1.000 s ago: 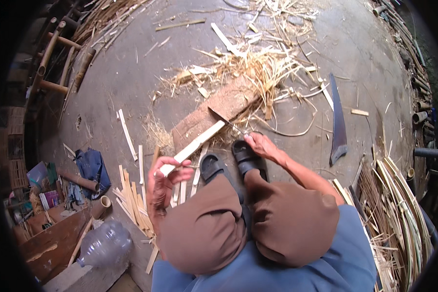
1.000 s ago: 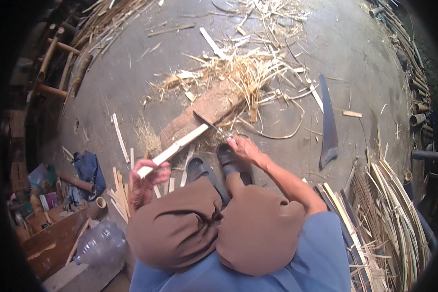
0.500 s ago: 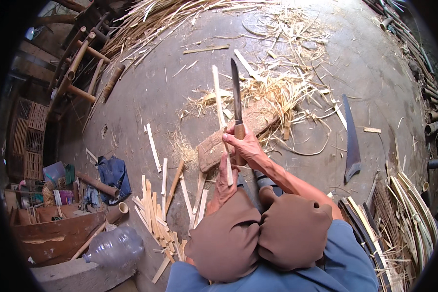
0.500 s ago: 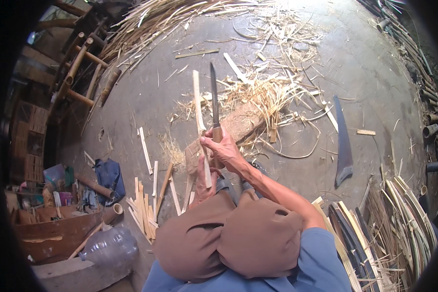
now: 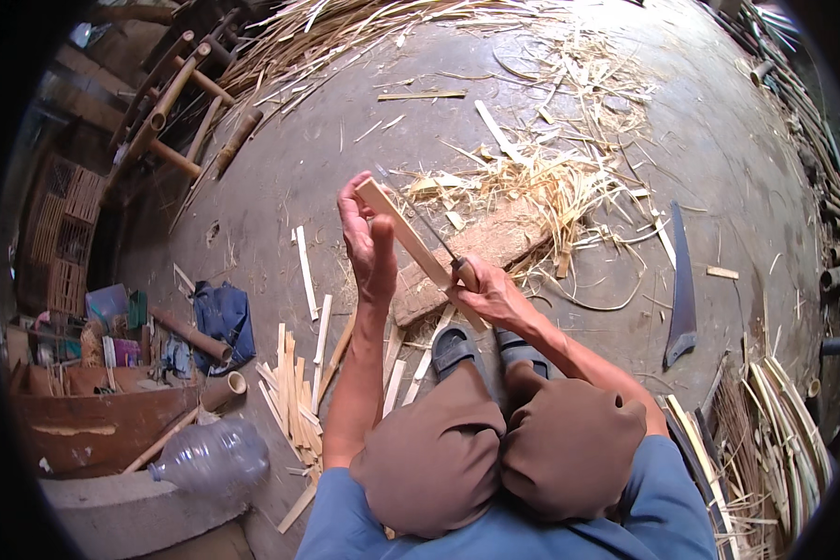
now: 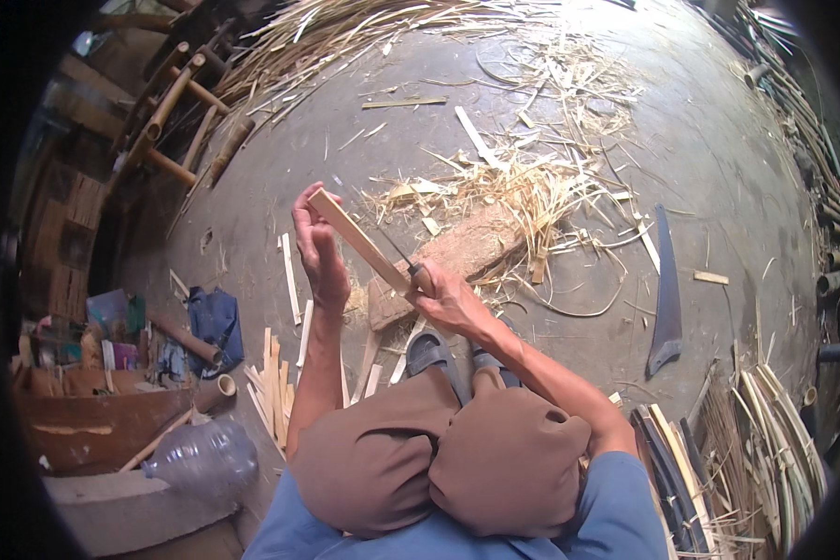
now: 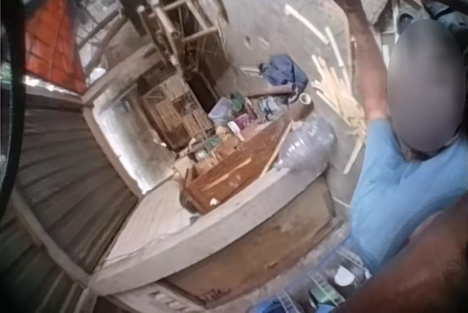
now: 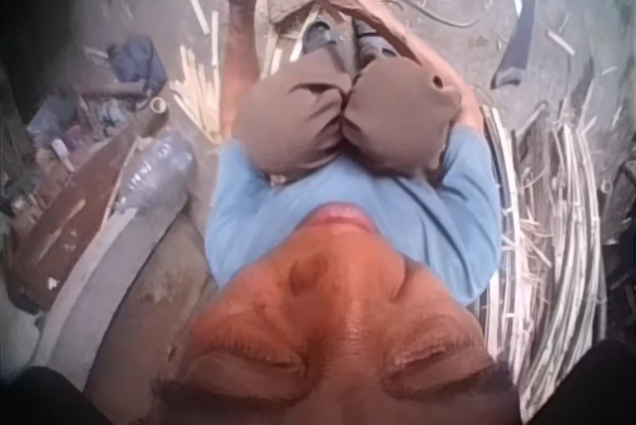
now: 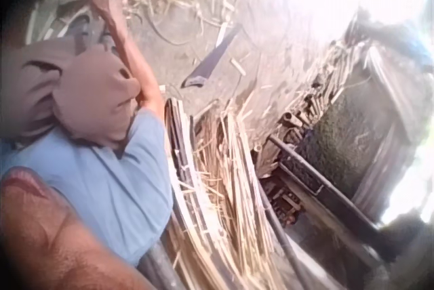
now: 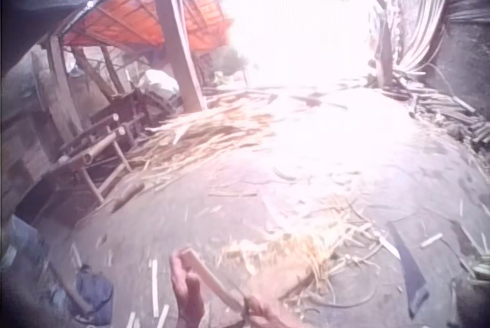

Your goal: The person sits on the floor and uses a knife to shave thin strips from small wooden pieces. They repeatedly pick up a piece, shave it against a wooden block, and place the finished strip on the floor.

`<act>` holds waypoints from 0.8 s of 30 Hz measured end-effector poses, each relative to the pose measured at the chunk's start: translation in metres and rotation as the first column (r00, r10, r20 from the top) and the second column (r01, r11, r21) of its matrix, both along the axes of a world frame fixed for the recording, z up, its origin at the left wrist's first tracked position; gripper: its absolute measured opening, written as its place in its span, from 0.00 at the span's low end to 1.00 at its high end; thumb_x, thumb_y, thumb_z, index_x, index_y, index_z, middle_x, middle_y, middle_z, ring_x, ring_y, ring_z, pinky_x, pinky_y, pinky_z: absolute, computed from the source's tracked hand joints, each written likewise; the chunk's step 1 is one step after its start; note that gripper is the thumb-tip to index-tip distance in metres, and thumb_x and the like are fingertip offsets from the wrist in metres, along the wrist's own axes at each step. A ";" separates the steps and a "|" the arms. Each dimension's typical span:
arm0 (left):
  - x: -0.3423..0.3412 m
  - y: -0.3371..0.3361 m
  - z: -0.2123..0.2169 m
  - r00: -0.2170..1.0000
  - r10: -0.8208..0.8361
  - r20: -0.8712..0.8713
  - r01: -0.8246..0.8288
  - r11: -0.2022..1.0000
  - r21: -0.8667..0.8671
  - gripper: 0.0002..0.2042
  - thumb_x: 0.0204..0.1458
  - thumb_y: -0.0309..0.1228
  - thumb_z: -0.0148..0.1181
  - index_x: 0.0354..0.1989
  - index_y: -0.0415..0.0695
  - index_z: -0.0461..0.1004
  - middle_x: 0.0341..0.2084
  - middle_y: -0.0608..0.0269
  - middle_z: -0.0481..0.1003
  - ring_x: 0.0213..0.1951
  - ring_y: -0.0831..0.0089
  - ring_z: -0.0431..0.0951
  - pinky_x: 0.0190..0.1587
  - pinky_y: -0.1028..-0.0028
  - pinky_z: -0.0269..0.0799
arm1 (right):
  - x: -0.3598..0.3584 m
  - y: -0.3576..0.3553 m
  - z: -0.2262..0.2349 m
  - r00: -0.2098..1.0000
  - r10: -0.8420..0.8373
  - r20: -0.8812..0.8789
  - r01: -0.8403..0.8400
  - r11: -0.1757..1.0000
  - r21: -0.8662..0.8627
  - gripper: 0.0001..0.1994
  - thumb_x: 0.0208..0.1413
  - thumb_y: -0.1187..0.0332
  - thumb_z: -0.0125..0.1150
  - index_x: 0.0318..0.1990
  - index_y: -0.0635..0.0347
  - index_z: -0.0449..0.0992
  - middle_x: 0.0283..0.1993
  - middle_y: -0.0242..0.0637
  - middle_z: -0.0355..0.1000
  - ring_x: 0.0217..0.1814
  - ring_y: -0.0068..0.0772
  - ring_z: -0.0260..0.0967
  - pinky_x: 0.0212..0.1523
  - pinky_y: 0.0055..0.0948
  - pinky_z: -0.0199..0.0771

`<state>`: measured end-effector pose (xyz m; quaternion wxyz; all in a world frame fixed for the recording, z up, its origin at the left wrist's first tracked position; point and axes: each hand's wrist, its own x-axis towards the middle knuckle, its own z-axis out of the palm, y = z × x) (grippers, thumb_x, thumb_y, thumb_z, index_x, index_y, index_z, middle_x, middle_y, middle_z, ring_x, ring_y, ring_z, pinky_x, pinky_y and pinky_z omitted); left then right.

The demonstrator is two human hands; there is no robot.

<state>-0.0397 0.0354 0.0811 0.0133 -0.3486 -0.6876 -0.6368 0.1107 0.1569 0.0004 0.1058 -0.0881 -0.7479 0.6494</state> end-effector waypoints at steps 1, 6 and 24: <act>0.004 0.011 0.004 0.995 -0.002 0.095 0.000 1.000 0.022 0.35 0.56 0.60 0.58 0.58 0.40 0.64 0.41 0.64 0.71 0.46 0.76 0.69 0.51 0.71 0.65 | -0.003 0.002 -0.002 1.000 0.011 0.026 -0.012 0.999 0.036 0.11 0.52 0.69 0.61 0.41 0.60 0.69 0.31 0.39 0.66 0.32 0.32 0.64 0.36 0.34 0.67; 0.016 0.022 -0.008 0.924 -0.093 0.372 -0.026 0.952 0.304 0.13 0.65 0.37 0.54 0.50 0.40 0.71 0.29 0.67 0.73 0.32 0.79 0.72 0.40 0.78 0.73 | 0.006 0.009 -0.013 0.995 -0.096 0.033 0.089 0.983 0.163 0.08 0.55 0.69 0.60 0.38 0.61 0.68 0.30 0.39 0.64 0.32 0.32 0.62 0.34 0.33 0.66; 0.046 -0.025 -0.036 0.809 0.345 0.476 -0.418 0.907 0.052 0.24 0.69 0.50 0.38 0.50 0.39 0.67 0.29 0.66 0.69 0.24 0.78 0.69 0.27 0.80 0.65 | 0.035 -0.025 -0.021 0.986 0.040 0.162 -0.056 0.993 0.100 0.12 0.68 0.61 0.47 0.46 0.60 0.61 0.24 0.58 0.69 0.31 0.65 0.71 0.31 0.55 0.65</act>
